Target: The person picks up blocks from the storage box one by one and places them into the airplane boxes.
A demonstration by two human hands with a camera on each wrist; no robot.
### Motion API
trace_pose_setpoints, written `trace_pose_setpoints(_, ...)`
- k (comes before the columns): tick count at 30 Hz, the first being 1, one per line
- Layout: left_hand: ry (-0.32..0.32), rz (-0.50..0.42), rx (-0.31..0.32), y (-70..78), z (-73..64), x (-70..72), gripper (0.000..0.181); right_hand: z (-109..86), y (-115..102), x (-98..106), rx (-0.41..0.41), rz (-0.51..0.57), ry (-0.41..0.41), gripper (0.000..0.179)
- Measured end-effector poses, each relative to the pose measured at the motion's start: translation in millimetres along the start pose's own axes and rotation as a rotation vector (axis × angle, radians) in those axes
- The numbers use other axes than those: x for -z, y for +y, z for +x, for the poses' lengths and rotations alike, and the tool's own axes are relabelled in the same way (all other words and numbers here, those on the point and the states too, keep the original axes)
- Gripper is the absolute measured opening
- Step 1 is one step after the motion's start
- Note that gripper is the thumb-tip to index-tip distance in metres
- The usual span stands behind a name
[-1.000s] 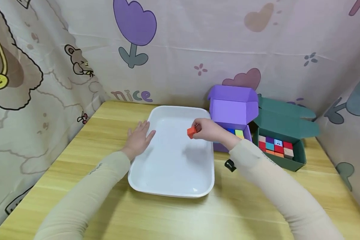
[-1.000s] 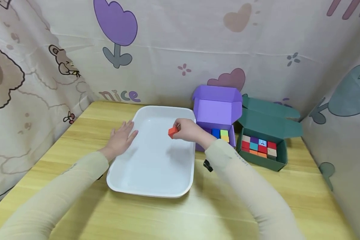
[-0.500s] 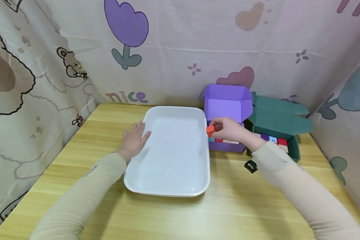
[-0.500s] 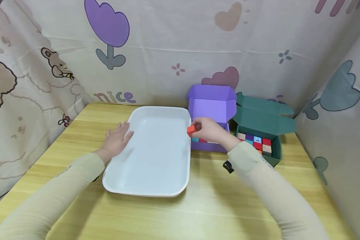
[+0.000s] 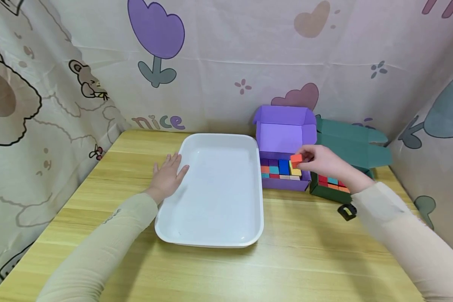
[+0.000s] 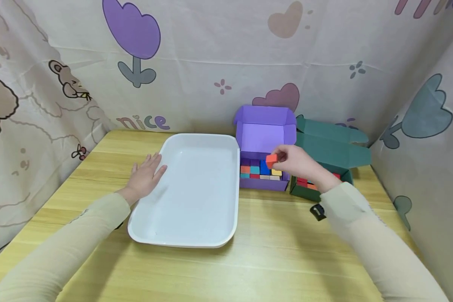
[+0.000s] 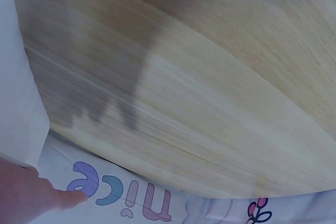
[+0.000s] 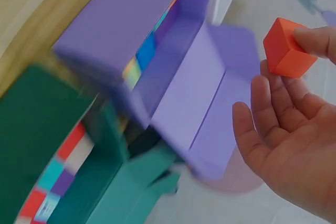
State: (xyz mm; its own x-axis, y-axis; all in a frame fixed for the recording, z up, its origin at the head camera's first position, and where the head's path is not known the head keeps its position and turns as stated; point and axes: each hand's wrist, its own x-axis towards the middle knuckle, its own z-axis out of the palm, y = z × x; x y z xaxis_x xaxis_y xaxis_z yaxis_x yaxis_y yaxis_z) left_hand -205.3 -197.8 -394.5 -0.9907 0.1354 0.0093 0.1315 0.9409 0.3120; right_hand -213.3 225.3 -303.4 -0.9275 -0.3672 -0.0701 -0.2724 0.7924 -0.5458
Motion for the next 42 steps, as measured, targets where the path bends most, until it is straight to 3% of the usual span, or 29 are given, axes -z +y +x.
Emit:
trace_pose_setpoints(9,0.004,-0.008,-0.003,-2.1,0.5,-0.7,0.076,-27.4,54.8,21.5,-0.073,-0.08,0.029,0.028)
trace_pose_setpoints(21,-0.003,-0.009,0.001,-3.9,-1.3,-0.7,0.073,-54.1,113.4,28.4,-0.17,-0.24,-0.056,0.026)
trace_pose_setpoints(33,-0.004,-0.003,-0.004,-2.0,0.5,-1.2,0.075,-60.1,130.5,28.8,-0.262,-0.335,-0.117,0.017)
trace_pose_setpoints(42,0.001,0.008,0.002,-2.1,2.1,-3.4,0.075,-55.7,133.9,25.6,-0.241,-0.401,-0.129,0.01)
